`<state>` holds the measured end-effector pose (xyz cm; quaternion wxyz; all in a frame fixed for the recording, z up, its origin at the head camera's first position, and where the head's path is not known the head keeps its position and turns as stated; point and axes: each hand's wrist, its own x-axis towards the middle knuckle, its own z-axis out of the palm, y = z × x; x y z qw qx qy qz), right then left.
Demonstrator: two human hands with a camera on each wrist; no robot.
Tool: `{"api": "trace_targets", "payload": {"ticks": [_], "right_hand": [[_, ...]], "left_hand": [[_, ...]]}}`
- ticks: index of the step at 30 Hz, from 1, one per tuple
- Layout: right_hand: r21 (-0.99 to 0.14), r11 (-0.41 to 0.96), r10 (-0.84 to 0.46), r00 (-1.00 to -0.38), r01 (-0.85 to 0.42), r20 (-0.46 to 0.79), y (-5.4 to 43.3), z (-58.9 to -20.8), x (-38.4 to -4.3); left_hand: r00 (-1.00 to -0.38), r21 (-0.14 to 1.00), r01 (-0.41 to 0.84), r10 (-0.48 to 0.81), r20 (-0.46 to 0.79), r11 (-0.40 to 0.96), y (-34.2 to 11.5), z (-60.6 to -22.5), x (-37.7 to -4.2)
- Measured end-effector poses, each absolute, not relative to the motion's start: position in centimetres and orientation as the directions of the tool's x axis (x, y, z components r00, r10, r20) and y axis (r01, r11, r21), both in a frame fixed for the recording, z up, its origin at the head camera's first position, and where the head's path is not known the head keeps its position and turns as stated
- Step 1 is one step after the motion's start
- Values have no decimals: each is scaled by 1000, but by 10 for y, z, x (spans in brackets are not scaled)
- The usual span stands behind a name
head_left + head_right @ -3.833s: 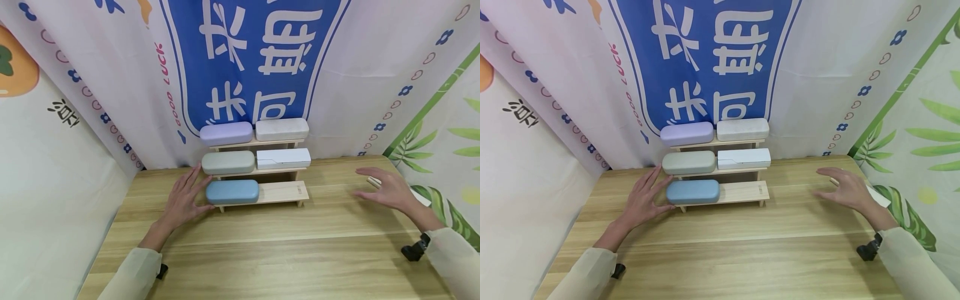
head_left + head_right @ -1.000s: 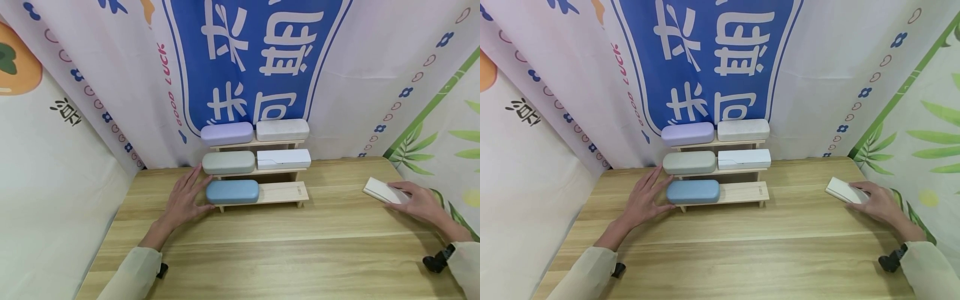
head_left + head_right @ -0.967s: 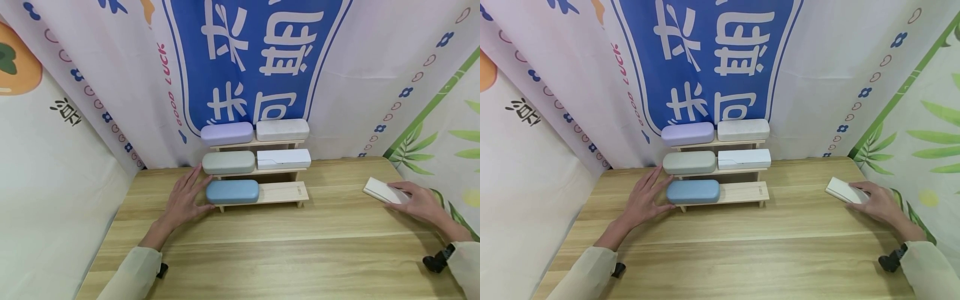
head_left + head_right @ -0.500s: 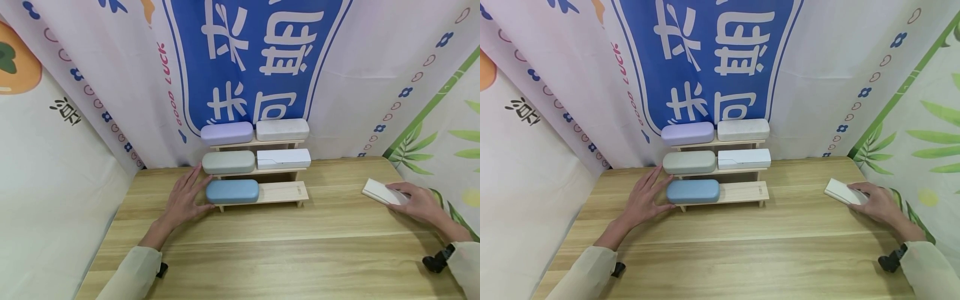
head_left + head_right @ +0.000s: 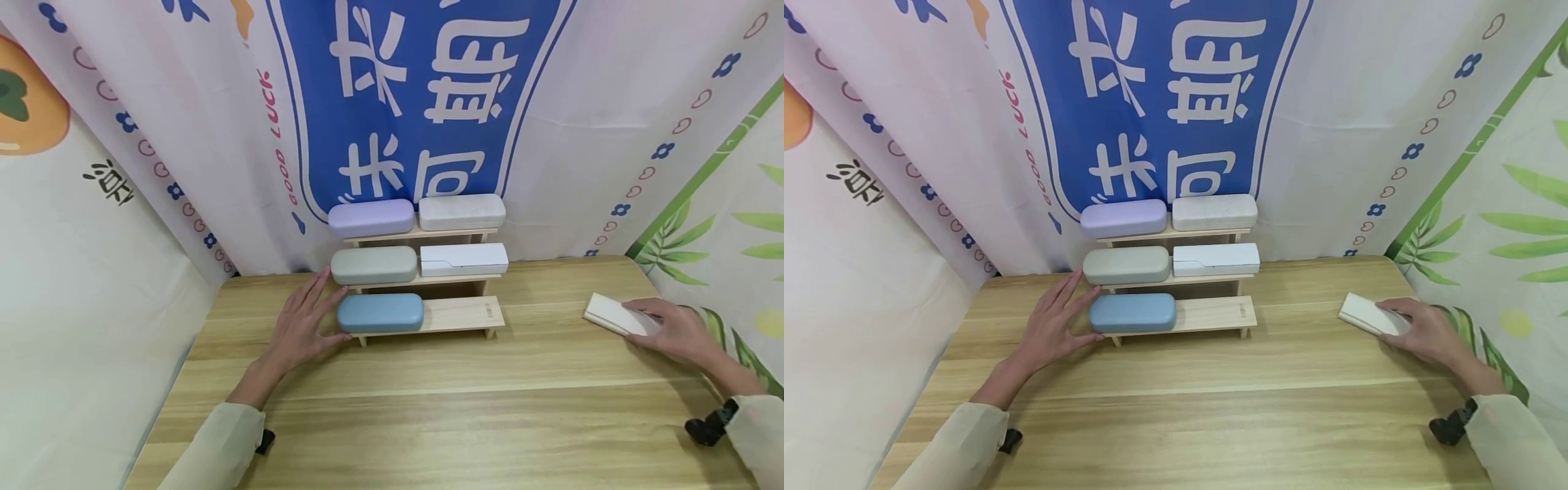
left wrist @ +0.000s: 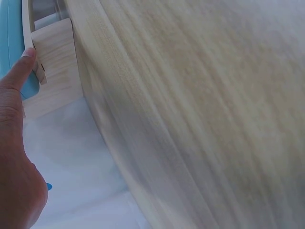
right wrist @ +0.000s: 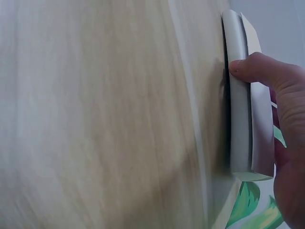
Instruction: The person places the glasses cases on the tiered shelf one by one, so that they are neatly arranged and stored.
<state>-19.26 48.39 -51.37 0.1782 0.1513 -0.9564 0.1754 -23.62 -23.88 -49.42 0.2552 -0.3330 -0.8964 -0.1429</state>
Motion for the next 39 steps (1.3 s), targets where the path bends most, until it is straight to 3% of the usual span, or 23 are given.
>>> {"api": "trace_targets", "payload": {"ticks": [17,32,39], "right_hand": [[-289,865,-266,-863,-410,428,454,-500,-198],[-271,863,-311,-871,-427,382,427,-483,-201],[-251,835,-366,-835,-490,411,416,-479,-203]], "left_hand": [[-645,95,673,519,560,734,-237,-492,-235],[-651,93,666,516,557,741,-236,-494,-235],[-643,97,672,513,569,734,-236,-493,-235]]}}
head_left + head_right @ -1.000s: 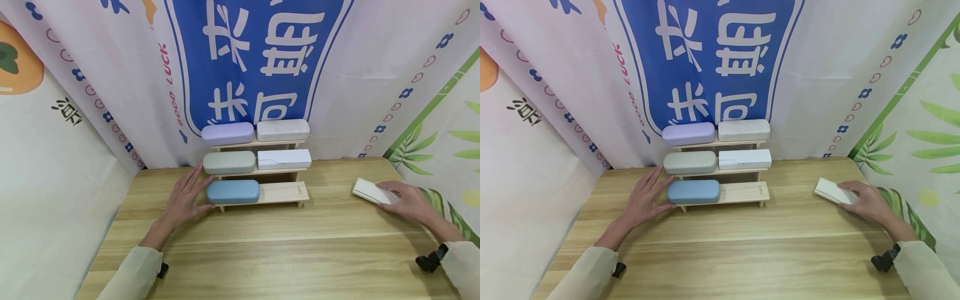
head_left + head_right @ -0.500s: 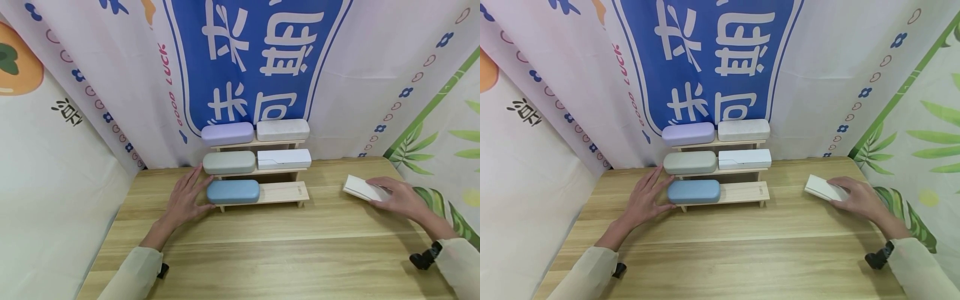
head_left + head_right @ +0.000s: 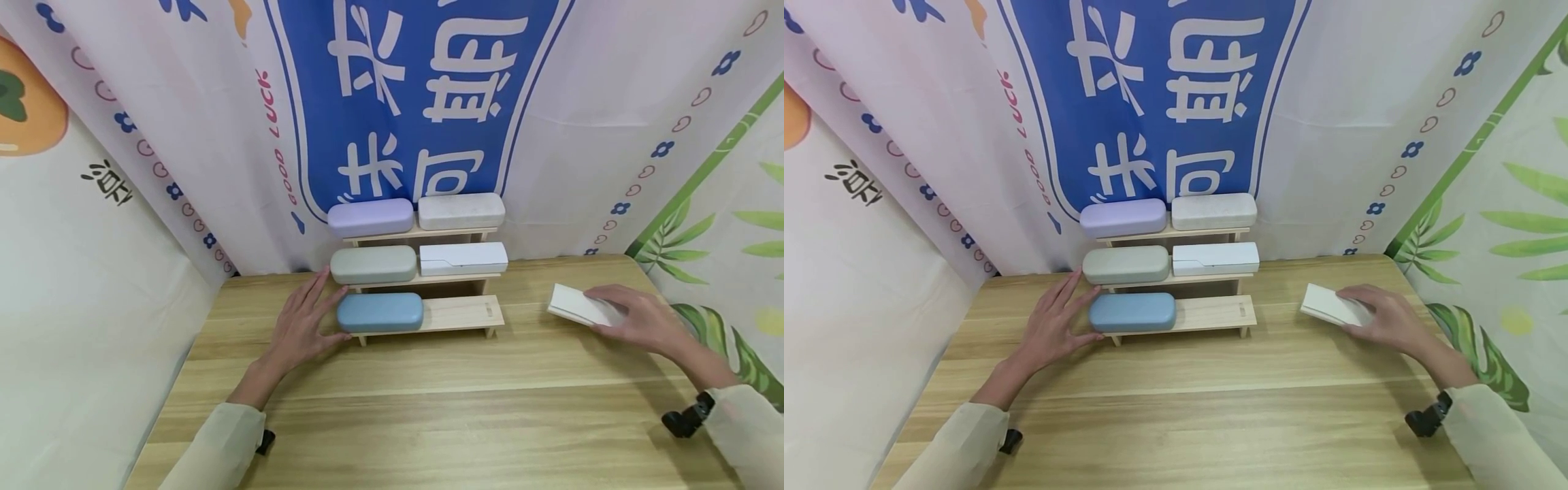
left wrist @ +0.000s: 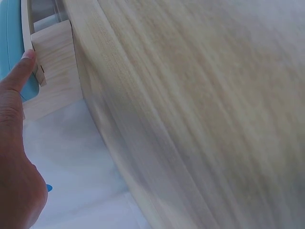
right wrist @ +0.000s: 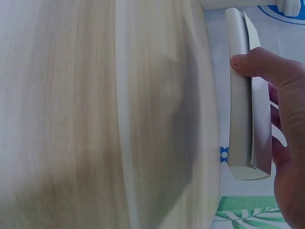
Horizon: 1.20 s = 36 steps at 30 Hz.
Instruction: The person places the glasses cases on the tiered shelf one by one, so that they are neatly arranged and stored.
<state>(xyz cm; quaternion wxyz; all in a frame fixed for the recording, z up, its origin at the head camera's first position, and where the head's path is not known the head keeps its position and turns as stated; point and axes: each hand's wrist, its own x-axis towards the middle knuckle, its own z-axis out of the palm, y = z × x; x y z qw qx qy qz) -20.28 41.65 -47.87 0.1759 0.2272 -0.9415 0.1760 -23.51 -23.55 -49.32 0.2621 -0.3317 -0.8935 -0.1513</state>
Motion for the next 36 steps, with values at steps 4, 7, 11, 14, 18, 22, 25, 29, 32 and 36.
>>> {"api": "trace_targets", "payload": {"ticks": [4,7,11,14,18,22,25,29,32,36], "right_hand": [[-241,800,-413,-795,-550,445,411,-477,-206],[-230,782,-436,-772,-580,462,406,-475,-207],[-224,768,-457,-758,-600,464,399,-471,-207],[-223,757,-473,-751,-614,461,394,-469,-207],[-220,745,-487,-738,-630,467,390,-468,-208],[-223,721,-504,-717,-656,482,384,-468,-210],[-242,689,-517,-697,-683,497,379,-468,-211],[-262,642,-537,-666,-720,518,371,-466,-212],[-253,622,-554,-645,-741,526,366,-465,-214],[-249,607,-571,-632,-754,523,359,-463,-215]], "left_hand": [[-636,96,677,515,575,729,-235,-492,-235],[-638,93,675,515,573,732,-235,-492,-235],[-644,92,670,515,566,736,-235,-492,-235],[-651,96,666,514,559,740,-235,-492,-235],[-657,98,661,511,554,744,-235,-492,-235],[-649,95,665,511,563,740,-235,-493,-235],[-644,94,669,512,569,737,-236,-494,-235],[-648,90,666,515,561,740,-236,-494,-236],[-650,90,666,517,556,740,-236,-493,-235],[-650,100,670,516,557,736,-236,-493,-235]]}}
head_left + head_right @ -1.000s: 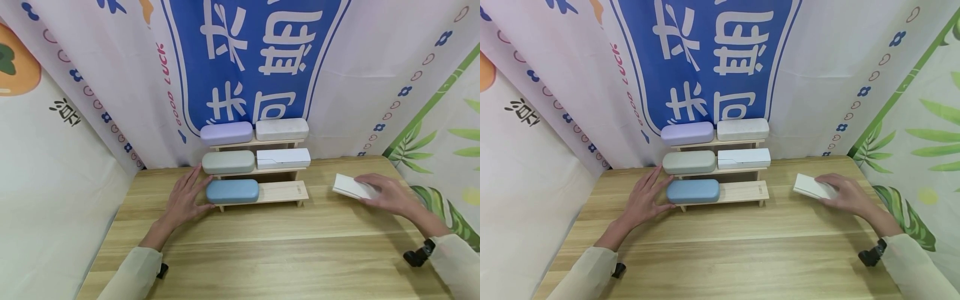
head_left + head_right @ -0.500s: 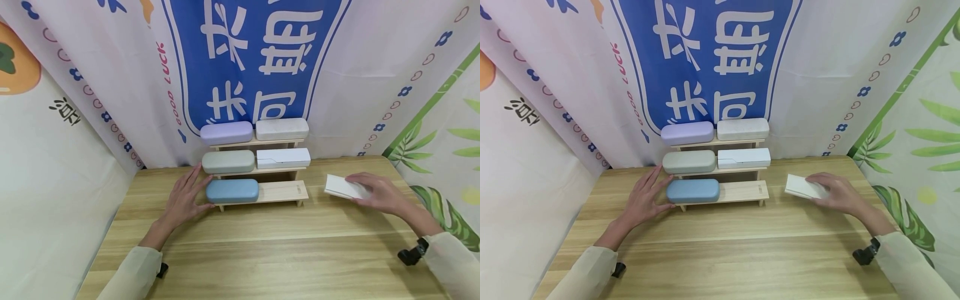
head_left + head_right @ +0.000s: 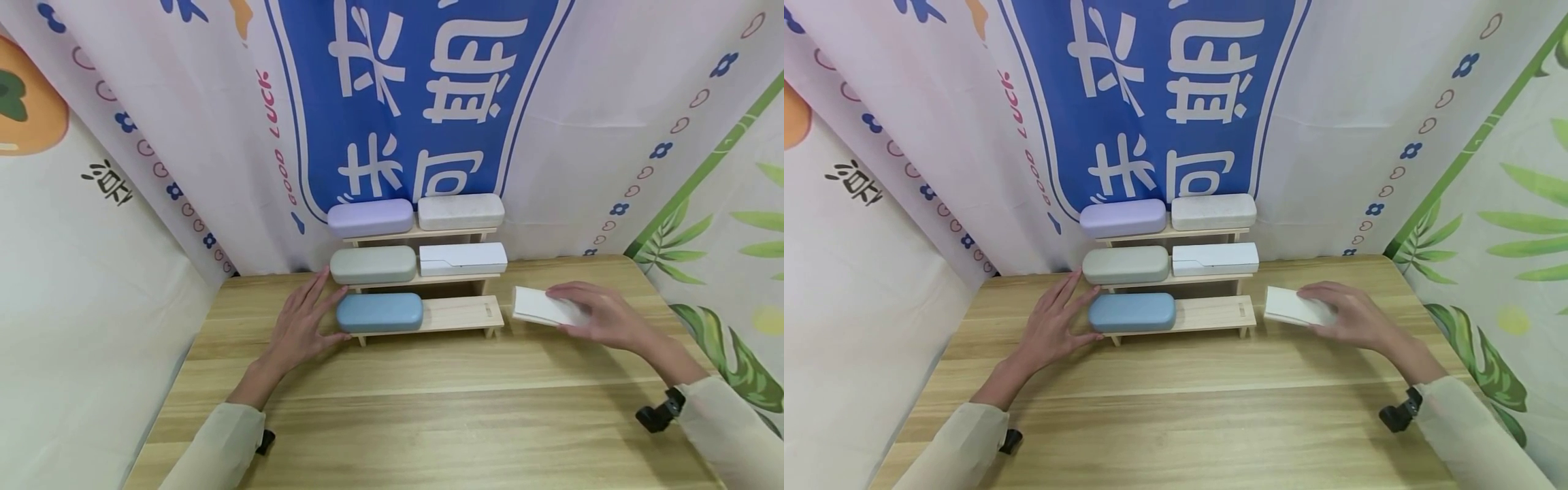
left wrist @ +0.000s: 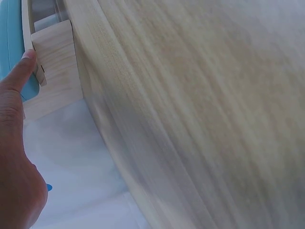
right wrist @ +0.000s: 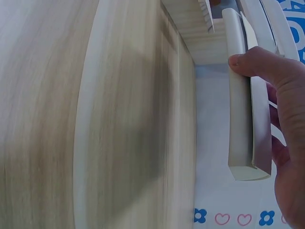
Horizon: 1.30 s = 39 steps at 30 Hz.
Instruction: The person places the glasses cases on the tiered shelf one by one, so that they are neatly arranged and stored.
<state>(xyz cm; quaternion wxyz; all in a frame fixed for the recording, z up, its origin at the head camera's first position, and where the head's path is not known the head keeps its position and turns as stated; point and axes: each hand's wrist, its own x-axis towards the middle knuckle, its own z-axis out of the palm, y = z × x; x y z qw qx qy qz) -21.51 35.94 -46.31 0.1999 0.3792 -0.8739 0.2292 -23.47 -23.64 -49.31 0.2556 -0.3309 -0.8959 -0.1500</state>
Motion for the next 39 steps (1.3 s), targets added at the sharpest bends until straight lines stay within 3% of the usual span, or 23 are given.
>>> {"api": "trace_targets", "payload": {"ticks": [31,39], "right_hand": [[-273,502,-629,-563,-821,536,317,-460,-221],[-276,508,-638,-571,-816,517,307,-461,-225]], "left_hand": [[-658,113,669,515,550,735,-236,-493,-236],[-663,118,668,516,542,734,-236,-493,-235]]}}
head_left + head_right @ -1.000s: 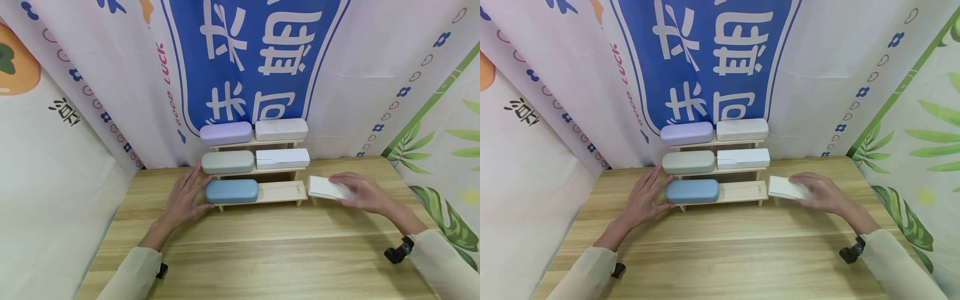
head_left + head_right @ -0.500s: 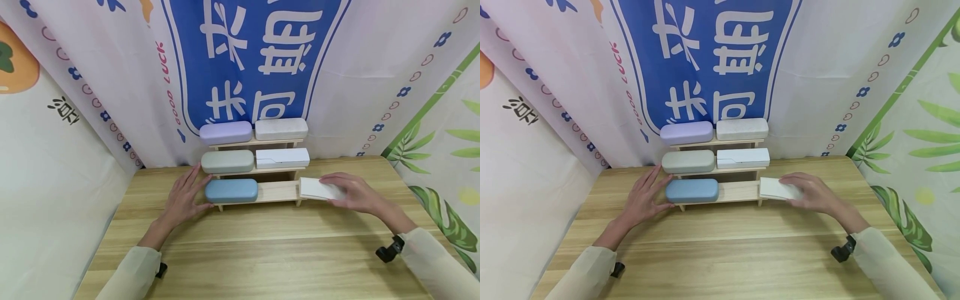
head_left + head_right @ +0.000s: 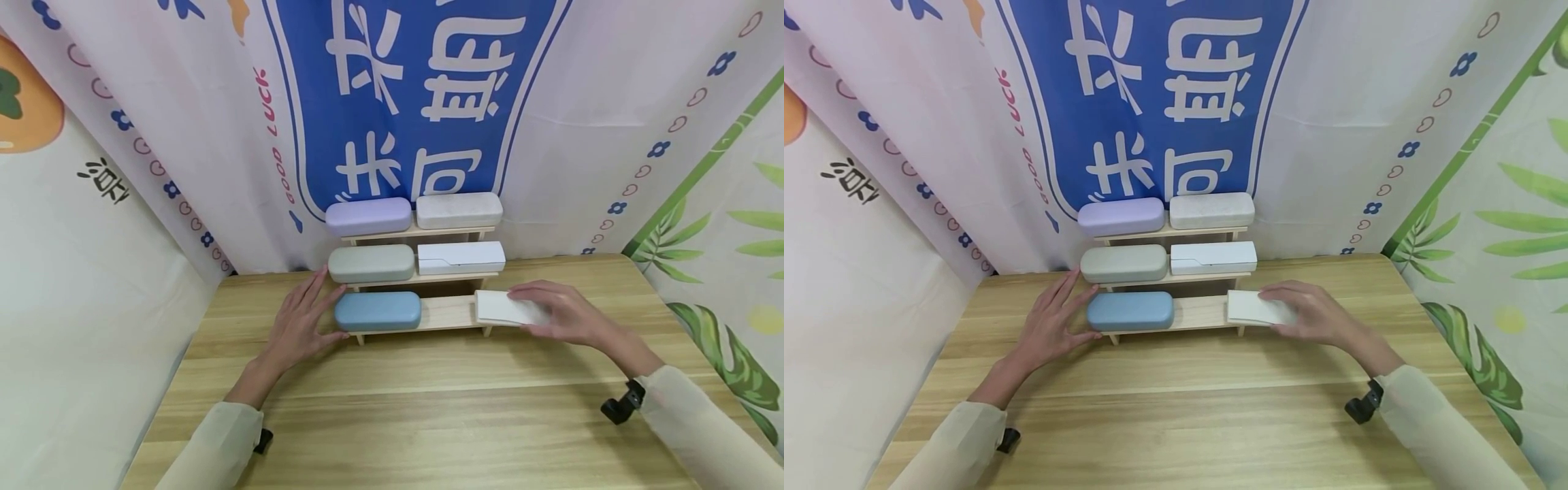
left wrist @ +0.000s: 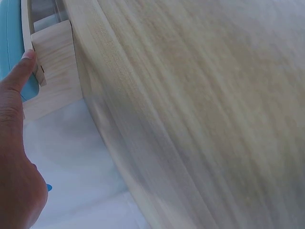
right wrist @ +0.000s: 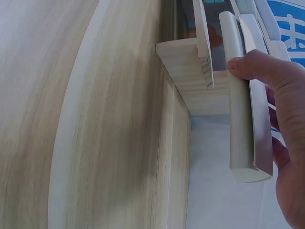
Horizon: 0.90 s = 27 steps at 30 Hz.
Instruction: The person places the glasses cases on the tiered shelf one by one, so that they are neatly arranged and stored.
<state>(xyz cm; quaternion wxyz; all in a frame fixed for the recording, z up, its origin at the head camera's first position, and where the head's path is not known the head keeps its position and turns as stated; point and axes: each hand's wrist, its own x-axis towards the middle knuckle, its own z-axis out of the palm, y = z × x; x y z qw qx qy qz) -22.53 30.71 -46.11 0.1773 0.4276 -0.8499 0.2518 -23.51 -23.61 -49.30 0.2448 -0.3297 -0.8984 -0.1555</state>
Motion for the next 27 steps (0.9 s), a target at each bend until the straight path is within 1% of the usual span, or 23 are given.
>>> {"api": "trace_targets", "payload": {"ticks": [6,14,18,22,27], "right_hand": [[-252,506,-652,-557,-825,515,298,-462,-229],[-264,485,-664,-548,-834,510,285,-463,-233],[-268,476,-667,-542,-838,511,279,-465,-235],[-262,463,-672,-528,-847,519,274,-468,-237],[-240,451,-682,-505,-860,528,267,-470,-239]], "left_hand": [[-662,118,668,514,545,735,-236,-493,-236],[-670,118,661,512,537,741,-236,-492,-235],[-659,109,666,514,548,738,-236,-492,-235],[-652,103,670,517,554,735,-236,-493,-236],[-662,104,661,513,546,743,-236,-493,-234]]}}
